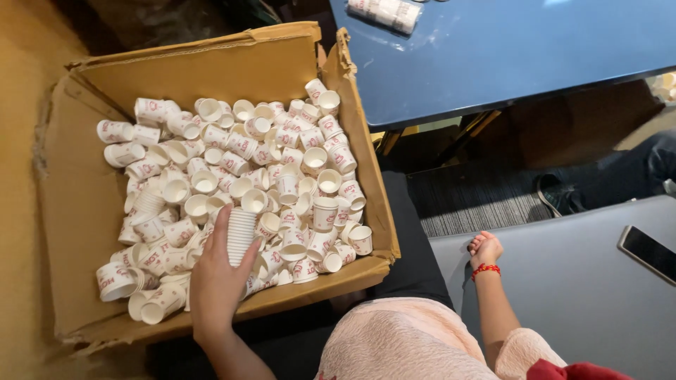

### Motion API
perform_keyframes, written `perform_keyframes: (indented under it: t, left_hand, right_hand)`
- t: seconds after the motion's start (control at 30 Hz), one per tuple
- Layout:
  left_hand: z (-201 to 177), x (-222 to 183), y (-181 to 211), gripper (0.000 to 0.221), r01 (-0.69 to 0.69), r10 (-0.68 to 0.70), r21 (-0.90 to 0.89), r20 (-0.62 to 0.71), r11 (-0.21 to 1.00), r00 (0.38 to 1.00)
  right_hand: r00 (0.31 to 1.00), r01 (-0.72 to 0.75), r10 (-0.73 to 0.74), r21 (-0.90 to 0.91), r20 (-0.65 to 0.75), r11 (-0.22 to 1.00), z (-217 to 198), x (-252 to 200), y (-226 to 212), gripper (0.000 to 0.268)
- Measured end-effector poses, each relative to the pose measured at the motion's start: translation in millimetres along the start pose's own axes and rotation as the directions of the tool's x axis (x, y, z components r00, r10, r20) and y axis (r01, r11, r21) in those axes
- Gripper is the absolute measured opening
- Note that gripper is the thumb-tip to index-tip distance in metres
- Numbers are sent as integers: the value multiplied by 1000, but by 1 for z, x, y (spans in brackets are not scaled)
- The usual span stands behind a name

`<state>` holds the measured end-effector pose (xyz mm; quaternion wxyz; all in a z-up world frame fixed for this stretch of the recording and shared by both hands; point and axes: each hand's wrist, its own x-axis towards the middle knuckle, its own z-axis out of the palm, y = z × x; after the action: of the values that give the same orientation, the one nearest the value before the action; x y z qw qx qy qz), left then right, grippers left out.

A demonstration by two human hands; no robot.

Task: The recorder is stacking and organizing paper cups from a box and placing them into a plastic sleeve.

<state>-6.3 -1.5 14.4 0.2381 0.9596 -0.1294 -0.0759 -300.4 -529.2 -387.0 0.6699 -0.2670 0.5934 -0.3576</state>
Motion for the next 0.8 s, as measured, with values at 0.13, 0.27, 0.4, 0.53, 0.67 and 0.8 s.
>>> perform_keyframes:
  t: [0.13,0.27,0.4,0.53,0.67,0.8]
  left_hand:
    - [-4,-1,5,78,61,-59,-44,29,997,998]
    - [-6,-4,5,76,27,-26,-73,8,997,1000]
    - [-9,-4,9,76,6,-5,-99,12,995,1000]
    - [-9,-4,8,76,30,-27,-89,36,996,999]
    - [-8,-2,6,76,11,-8,-80,38,997,999]
    - [-7,-2,6,76,15,-11,-81,51,997,999]
  right_hand:
    - [998,-16,15,11,56,1000,-1,4,-2,19]
    - [992,-85,87,-23,87,996,-6,15,2,17]
    - [993,-97,99,-30,64,995,0,2,-6,22]
    - [991,-122,126,-79,51,989,-1,7,-6,27]
    - [992,-118,120,-56,35,991,-2,14,-2,28]
    - [999,-35,35,0,-36,999,8,-4,-6,17]
